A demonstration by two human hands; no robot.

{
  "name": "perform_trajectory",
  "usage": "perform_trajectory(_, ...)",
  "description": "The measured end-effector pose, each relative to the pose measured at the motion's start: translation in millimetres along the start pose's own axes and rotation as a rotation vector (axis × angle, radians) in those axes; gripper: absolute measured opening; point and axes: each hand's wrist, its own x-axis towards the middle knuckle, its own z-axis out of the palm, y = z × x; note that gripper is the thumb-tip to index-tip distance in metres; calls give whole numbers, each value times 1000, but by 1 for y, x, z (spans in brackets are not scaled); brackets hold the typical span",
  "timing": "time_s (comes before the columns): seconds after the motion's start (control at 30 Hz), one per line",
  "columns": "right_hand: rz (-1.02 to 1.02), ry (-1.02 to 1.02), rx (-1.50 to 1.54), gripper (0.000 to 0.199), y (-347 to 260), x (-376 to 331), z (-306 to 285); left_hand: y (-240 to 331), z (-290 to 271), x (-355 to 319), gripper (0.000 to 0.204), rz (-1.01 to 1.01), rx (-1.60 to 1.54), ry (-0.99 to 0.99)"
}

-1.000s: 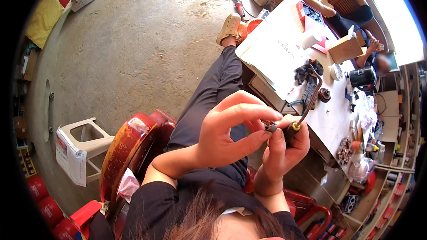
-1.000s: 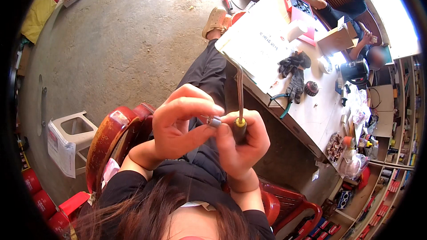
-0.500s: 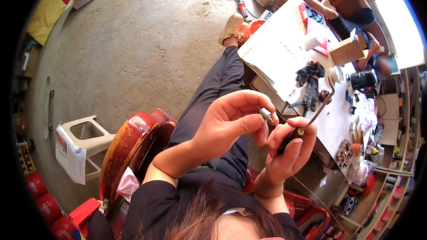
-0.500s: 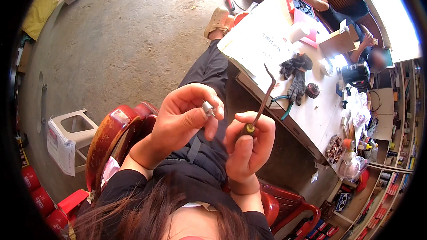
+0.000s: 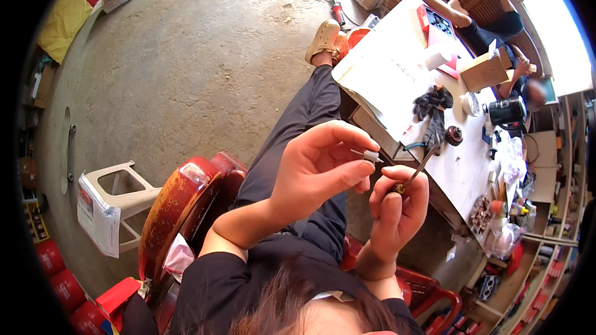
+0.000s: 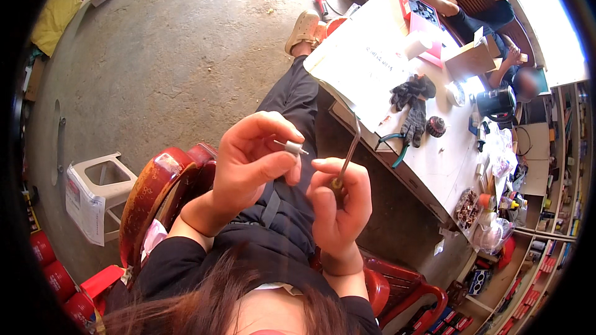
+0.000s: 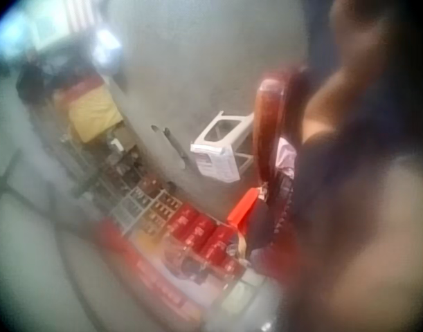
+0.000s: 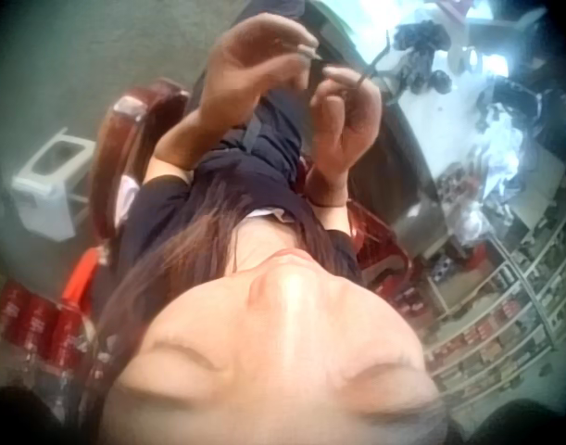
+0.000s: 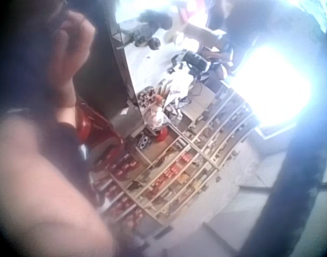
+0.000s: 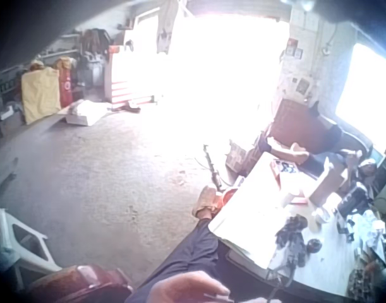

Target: The person sits at a cluttered workbench and assembles a small cylindrical metal component using a screwdriver and pliers. They repeatedly insert, tighten, and adjust the part, occasionally setting tools down and picking them up again.

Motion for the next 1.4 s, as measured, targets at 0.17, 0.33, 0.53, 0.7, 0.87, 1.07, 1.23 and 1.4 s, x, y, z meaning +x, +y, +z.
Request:
perform_trajectory(0.17,9,50,0,17,1,11,7,1,2,-1,25,132,284,-17)
perform_trajectory(0.33,27,80,19,14,9,11,8,-1,1,0,26,241,448,-22)
perform_trajectory(0.53,87,40,180,11,8,14,9,0,-1,0,31,236,484,-47)
perform_trajectory(0.7,139,37,253,12,7,13,10,0,-2,1,33,217,498,-61)
perform_trajectory(0.87,161,0,282,11,9,13,8,0,-4,0,30,195,492,-53)
perform_trajectory(1.07,180,-27,249,13,8,11,8,-5,-6,2,27,227,392,-79)
perform_trajectory(1.23,49,-27,346,24,13,9,9,-3,-6,3,24,-109,-151,-54)
perform_trajectory(1.4,84,-91,196,24,10,3,5,-4,-8,5,29,-125,-286,-54)
